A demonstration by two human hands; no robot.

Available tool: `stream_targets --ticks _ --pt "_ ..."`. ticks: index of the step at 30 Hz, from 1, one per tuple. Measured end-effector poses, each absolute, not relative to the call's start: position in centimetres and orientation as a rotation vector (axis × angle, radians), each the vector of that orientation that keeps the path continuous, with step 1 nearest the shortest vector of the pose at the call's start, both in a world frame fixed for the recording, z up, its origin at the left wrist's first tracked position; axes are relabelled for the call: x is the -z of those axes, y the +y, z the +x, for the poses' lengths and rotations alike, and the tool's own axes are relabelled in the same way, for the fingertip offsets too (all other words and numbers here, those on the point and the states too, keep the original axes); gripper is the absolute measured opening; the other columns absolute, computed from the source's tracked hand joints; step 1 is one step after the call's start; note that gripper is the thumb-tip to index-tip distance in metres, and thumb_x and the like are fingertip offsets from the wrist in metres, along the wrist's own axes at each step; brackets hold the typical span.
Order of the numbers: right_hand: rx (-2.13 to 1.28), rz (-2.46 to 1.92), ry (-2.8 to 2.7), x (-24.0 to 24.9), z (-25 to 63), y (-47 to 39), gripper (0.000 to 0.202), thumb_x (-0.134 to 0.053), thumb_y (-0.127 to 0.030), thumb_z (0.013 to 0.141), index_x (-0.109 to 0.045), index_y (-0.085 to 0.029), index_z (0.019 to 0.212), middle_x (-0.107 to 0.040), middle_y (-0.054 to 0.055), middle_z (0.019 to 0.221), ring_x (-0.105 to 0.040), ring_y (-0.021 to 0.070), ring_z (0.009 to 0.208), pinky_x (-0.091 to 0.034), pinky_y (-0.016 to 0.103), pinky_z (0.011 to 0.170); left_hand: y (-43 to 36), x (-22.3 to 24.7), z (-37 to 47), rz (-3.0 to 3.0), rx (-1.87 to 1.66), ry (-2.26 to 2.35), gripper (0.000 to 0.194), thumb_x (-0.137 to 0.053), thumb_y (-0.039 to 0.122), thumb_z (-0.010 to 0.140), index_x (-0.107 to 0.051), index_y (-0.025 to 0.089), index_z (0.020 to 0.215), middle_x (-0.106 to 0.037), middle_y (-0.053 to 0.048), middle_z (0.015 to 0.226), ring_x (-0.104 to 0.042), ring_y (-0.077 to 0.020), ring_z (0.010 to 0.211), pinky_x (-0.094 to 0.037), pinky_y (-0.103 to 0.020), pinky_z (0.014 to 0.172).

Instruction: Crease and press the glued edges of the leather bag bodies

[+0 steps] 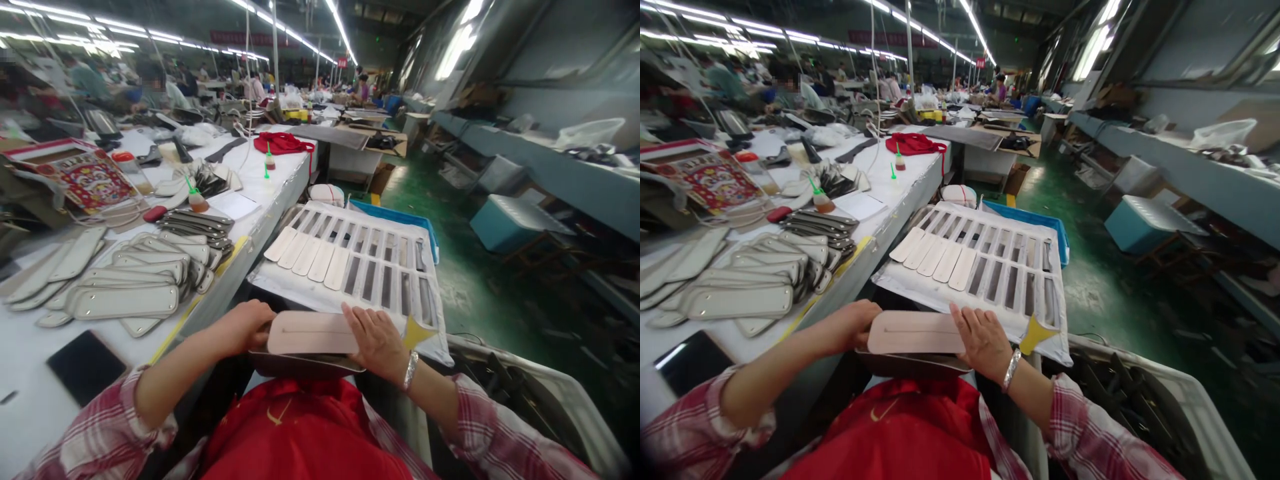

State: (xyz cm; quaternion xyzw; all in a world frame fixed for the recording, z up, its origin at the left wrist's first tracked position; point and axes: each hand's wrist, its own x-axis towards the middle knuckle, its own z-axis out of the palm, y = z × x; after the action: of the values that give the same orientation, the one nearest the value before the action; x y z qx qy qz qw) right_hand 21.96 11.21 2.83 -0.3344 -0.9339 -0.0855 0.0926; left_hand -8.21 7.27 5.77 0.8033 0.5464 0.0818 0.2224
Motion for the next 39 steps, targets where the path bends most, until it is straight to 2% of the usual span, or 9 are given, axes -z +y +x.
stream_targets --ticks 5,9,15,22,27,30,33,36,39 --pt "0.338 -0.952 -2.832 -2.2 19.7 10.7 0.091 -0.058 -0.061 0.068 -0.023 -0.016 0.139 -0.051 0.015 0.101 -0.044 0.0261 0.078 -0.034 0.04 0.068 6.2 -5.4 -11.2 1.663 -0.754 1.714 0.04 -0.047 0.04 0.081 -0.053 0.016 0.112 -0.061 -0.008 0.108 -0.056 -0.0197 0.098 -0.044 -0.031 0.083" --pt "0.296 -0.804 -2.93 -1.7 18.3 10.3 0.082 -0.057 -0.06 0.069 -0.027 -0.025 0.137 -0.051 0.01 0.094 -0.044 0.0227 0.073 -0.033 0.036 0.062 4.8 -2.2 -10.1 1.39 -0.902 1.661 0.054 -0.051 0.044 0.078 -0.043 0.014 0.122 -0.055 -0.013 0.119 -0.05 -0.0218 0.111 -0.042 -0.034 0.091" --pt "0.215 -0.743 -3.084 -2.2 18.5 10.2 0.076 -0.054 -0.056 0.073 -0.028 -0.023 0.136 -0.05 0.011 0.092 -0.046 0.0229 0.075 -0.033 0.033 0.06 4.6 1.0 -8.1 1.492 -0.757 1.812 0.053 -0.056 0.035 0.073 -0.046 0.015 0.12 -0.053 -0.011 0.122 -0.049 -0.0226 0.112 -0.037 -0.035 0.097" --pt "0.161 -0.778 -3.228 -2.3 16.7 10.5 0.081 -0.056 -0.06 0.068 -0.029 -0.022 0.135 -0.051 0.012 0.096 -0.051 0.0222 0.067 -0.038 0.032 0.055 5.7 0.5 -8.7 1.724 -0.499 1.949 0.061 -0.057 0.027 0.071 -0.039 0.014 0.127 -0.052 -0.011 0.122 -0.049 -0.0234 0.11 -0.037 -0.035 0.095" --pt "0.083 -0.882 -3.259 -2.3 15.5 10.6 0.081 -0.06 -0.059 0.066 -0.035 -0.019 0.131 -0.053 0.015 0.095 -0.055 0.0263 0.072 -0.043 0.035 0.059 5.3 -1.5 -4.7 2.275 -0.369 1.949 0.033 -0.048 0.018 0.078 -0.052 0.019 0.11 -0.054 -0.009 0.115 -0.045 -0.0257 0.108 -0.035 -0.042 0.093" --pt "-0.247 -0.842 -3.232 -3.0 16.5 11.8 0.081 -0.055 -0.062 0.068 -0.033 -0.021 0.133 -0.054 0.019 0.107 -0.057 0.0311 0.085 -0.045 0.041 0.067 4.3 -2.0 -2.4 2.397 -0.233 1.527 0.021 -0.051 0.034 0.08 -0.058 0.019 0.093 -0.059 -0.007 0.099 -0.051 -0.0226 0.094 -0.042 -0.036 0.084" --pt "-0.928 -1.122 -2.886 -4.0 18.9 13.4 0.066 -0.046 -0.05 0.08 -0.029 -0.019 0.135 -0.058 0.015 0.11 -0.058 0.0267 0.092 -0.044 0.039 0.079 3.7 -2.1 -2.1 2.357 -0.13 1.406 0.04 -0.055 0.053 0.073 -0.058 0.02 0.096 -0.057 -0.007 0.104 -0.052 -0.0239 0.095 -0.044 -0.037 0.083" --pt "-1.597 -1.626 -2.235 -4.1 22.1 14.3 0.05 -0.04 -0.035 0.086 -0.033 -0.015 0.131 -0.066 0.01 0.089 -0.063 0.0189 0.073 -0.048 0.033 0.07 3.9 -1.9 -3.0 2.39 -0.037 1.348 0.046 -0.057 0.054 0.071 -0.057 0.021 0.104 -0.055 -0.009 0.114 -0.051 -0.0266 0.102 -0.043 -0.039 0.086" --pt "-1.985 -1.746 -1.974 -3.0 24.6 13.6 0.048 -0.046 -0.029 0.081 -0.037 -0.014 0.126 -0.064 0.004 0.065 -0.061 0.015 0.052 -0.05 0.028 0.053 4.8 -1.8 -3.1 2.486 0.059 1.266 0.049 -0.054 0.054 0.073 -0.057 0.02 0.108 -0.054 -0.012 0.118 -0.051 -0.0295 0.105 -0.043 -0.042 0.088"
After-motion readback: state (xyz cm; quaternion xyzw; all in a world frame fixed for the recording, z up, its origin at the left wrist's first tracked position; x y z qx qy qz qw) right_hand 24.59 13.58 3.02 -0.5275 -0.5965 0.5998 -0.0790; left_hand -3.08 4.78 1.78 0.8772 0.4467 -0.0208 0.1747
